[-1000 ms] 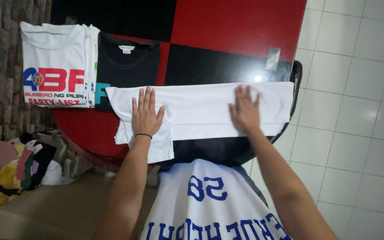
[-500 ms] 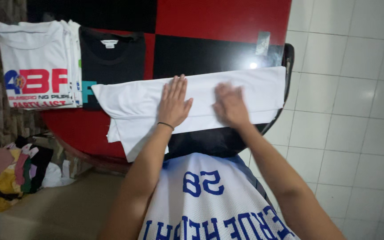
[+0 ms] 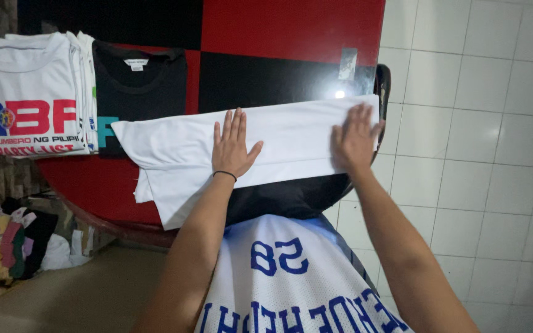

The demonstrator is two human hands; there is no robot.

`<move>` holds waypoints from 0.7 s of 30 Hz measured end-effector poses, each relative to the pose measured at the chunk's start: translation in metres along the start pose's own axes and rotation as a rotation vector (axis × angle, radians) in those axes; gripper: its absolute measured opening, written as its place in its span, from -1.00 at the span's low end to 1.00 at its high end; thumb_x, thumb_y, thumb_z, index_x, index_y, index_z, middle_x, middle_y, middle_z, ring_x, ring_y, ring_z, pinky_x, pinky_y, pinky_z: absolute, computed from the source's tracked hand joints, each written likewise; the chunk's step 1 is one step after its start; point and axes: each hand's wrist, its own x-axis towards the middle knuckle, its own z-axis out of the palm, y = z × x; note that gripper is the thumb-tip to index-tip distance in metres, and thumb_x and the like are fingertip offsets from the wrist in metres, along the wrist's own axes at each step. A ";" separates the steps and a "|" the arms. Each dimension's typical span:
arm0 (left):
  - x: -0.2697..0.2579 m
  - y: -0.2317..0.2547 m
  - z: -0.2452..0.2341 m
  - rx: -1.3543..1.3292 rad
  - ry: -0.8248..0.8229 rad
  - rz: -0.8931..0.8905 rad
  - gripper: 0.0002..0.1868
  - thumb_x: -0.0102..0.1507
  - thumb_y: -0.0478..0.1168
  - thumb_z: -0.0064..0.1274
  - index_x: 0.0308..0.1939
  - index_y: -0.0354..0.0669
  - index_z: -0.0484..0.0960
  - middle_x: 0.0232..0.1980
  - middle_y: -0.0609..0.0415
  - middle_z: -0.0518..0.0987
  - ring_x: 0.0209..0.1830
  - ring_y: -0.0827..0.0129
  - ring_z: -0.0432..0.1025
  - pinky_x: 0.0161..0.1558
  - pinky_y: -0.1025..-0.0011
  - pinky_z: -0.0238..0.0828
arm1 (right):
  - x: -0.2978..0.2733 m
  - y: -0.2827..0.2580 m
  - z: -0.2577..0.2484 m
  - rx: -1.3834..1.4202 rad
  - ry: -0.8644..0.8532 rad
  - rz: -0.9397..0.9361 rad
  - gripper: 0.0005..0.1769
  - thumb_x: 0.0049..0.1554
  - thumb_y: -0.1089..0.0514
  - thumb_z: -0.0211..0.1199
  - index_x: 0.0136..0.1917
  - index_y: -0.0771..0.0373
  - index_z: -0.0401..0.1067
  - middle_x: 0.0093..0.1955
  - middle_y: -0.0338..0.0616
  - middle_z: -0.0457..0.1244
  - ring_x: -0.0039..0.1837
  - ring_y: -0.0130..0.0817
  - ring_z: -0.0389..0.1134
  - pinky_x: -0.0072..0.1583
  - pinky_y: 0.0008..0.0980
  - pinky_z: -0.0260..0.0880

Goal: The person folds a white t-shirt on a red and black checkered table. They smooth the shirt, fold the sides inward, then fold the bottom up and the top down to create a compact rectangle.

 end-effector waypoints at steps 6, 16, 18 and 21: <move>-0.002 0.000 -0.001 -0.015 -0.004 -0.006 -0.02 0.33 0.38 -0.26 0.64 -0.12 -0.11 0.71 0.09 -0.17 0.70 0.30 -0.38 0.60 0.08 -0.51 | 0.009 -0.092 0.043 0.253 -0.027 -0.464 -0.14 0.31 -0.16 0.08 0.68 0.30 -0.09 0.70 0.18 -0.14 0.72 0.07 -0.24 0.59 0.30 -0.42; 0.000 0.001 0.002 0.031 -0.009 -0.013 -0.02 0.32 0.40 -0.31 0.63 -0.09 -0.13 0.71 0.13 -0.20 0.68 0.33 -0.41 0.59 0.12 -0.53 | 0.017 -0.031 0.018 0.084 -0.185 -0.133 -0.15 0.29 -0.20 -0.11 0.69 0.23 -0.15 0.72 -0.06 -0.18 0.73 -0.07 -0.33 0.57 0.30 -0.59; 0.000 0.001 0.001 0.032 -0.016 -0.013 -0.03 0.32 0.40 -0.33 0.63 -0.08 -0.13 0.70 0.13 -0.21 0.68 0.33 -0.41 0.59 0.12 -0.53 | 0.019 -0.007 0.005 0.009 -0.127 -0.104 -0.20 0.34 -0.21 -0.18 0.68 0.24 -0.14 0.73 0.01 -0.19 0.74 0.00 -0.36 0.60 0.25 -0.58; 0.000 0.001 0.000 0.029 -0.033 -0.017 -0.03 0.33 0.40 -0.34 0.63 -0.08 -0.14 0.70 0.14 -0.21 0.68 0.33 -0.41 0.60 0.12 -0.52 | 0.021 0.013 -0.004 -0.027 -0.144 0.028 -0.19 0.32 -0.24 -0.23 0.66 0.25 -0.16 0.73 -0.01 -0.23 0.73 -0.02 -0.40 0.54 0.30 -0.65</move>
